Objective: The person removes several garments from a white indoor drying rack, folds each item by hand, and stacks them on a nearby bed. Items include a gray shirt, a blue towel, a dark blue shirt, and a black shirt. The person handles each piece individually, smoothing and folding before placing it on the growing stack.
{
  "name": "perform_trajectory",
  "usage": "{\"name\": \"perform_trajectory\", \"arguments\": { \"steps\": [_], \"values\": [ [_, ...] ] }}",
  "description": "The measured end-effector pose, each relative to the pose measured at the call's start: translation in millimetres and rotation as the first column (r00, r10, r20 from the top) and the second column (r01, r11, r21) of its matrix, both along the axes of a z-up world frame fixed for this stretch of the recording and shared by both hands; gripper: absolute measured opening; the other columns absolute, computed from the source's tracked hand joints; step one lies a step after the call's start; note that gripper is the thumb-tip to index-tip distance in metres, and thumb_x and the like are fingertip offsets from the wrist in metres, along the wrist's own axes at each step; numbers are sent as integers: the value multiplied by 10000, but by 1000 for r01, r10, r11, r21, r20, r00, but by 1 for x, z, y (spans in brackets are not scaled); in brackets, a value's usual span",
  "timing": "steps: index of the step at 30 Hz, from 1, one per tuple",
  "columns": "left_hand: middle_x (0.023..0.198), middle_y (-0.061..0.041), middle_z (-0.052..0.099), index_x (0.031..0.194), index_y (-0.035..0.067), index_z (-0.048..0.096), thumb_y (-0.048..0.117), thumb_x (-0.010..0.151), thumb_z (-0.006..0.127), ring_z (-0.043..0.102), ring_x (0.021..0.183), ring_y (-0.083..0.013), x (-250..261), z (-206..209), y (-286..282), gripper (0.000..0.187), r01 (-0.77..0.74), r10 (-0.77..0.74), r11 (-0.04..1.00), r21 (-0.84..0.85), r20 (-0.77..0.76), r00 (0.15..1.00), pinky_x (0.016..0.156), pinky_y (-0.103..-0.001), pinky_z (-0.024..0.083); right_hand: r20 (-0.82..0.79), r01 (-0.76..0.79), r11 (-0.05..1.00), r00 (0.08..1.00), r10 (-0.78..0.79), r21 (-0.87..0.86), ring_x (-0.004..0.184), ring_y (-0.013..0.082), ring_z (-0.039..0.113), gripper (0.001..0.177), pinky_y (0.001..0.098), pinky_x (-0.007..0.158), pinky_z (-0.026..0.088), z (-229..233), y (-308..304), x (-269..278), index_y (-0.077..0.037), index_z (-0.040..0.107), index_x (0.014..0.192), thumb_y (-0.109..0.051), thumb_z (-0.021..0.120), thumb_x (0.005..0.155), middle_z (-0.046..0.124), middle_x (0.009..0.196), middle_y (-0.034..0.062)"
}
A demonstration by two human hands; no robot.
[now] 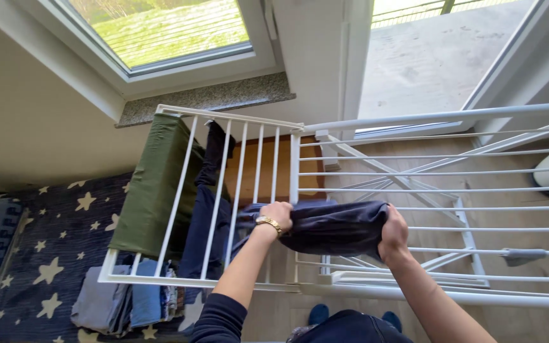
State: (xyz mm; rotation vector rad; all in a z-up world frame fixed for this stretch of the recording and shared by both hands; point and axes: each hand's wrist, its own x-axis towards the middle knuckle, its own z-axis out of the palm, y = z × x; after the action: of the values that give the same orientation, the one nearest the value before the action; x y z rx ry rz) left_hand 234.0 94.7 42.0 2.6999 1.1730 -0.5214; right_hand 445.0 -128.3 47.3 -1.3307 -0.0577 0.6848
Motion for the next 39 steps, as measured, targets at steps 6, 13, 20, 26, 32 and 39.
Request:
{"name": "perform_trajectory", "arguments": {
  "steps": [6,13,20,26,32,39],
  "values": [
    [1022,-86,777,1013,338,715,352,909,436,729,1069,-341,91,38,7,298,-209,255,959,-193,253,933,890,-443,576,234,-432,873,846,479,-227,885,246,585,295,392,893,476,-19,-70,63,-111,748,1007,-339,560,1016,678,914,126],
    [1021,-176,759,1024,209,732,513,682,785,692,1112,-405,160,145,-74,461,131,58,917,-376,451,890,966,-485,545,351,-525,671,585,731,-523,842,326,677,670,405,801,533,73,-129,171,-74,750,1170,-332,969,591,737,878,211],
    [1026,-37,641,1058,252,711,227,839,626,684,1023,-283,185,76,-10,236,190,-266,927,324,208,941,851,-429,603,710,252,665,201,674,-703,931,307,744,332,431,844,590,49,-141,269,-318,701,1074,-141,680,793,722,944,30],
    [942,-73,723,920,114,733,189,991,616,631,922,-249,146,148,-47,157,96,-359,891,444,559,748,806,-421,574,936,388,882,-110,333,-268,886,295,662,148,438,695,530,78,-166,279,-181,762,1075,-90,781,961,670,964,54],
    [966,-38,678,937,187,697,64,833,504,619,964,-264,63,-67,-56,252,138,-252,909,392,257,933,809,-419,521,504,278,469,68,861,-838,1098,272,671,355,449,899,547,-102,-209,269,-365,710,1115,-196,658,808,694,1161,-28],
    [1138,64,650,1127,313,690,283,767,679,605,1134,-181,73,-168,-126,362,111,-154,972,207,205,966,886,-363,515,176,92,180,-56,983,-979,1265,208,650,481,407,1080,494,-128,-189,210,-363,646,1248,-469,768,795,688,1247,-43]
  ]
}}
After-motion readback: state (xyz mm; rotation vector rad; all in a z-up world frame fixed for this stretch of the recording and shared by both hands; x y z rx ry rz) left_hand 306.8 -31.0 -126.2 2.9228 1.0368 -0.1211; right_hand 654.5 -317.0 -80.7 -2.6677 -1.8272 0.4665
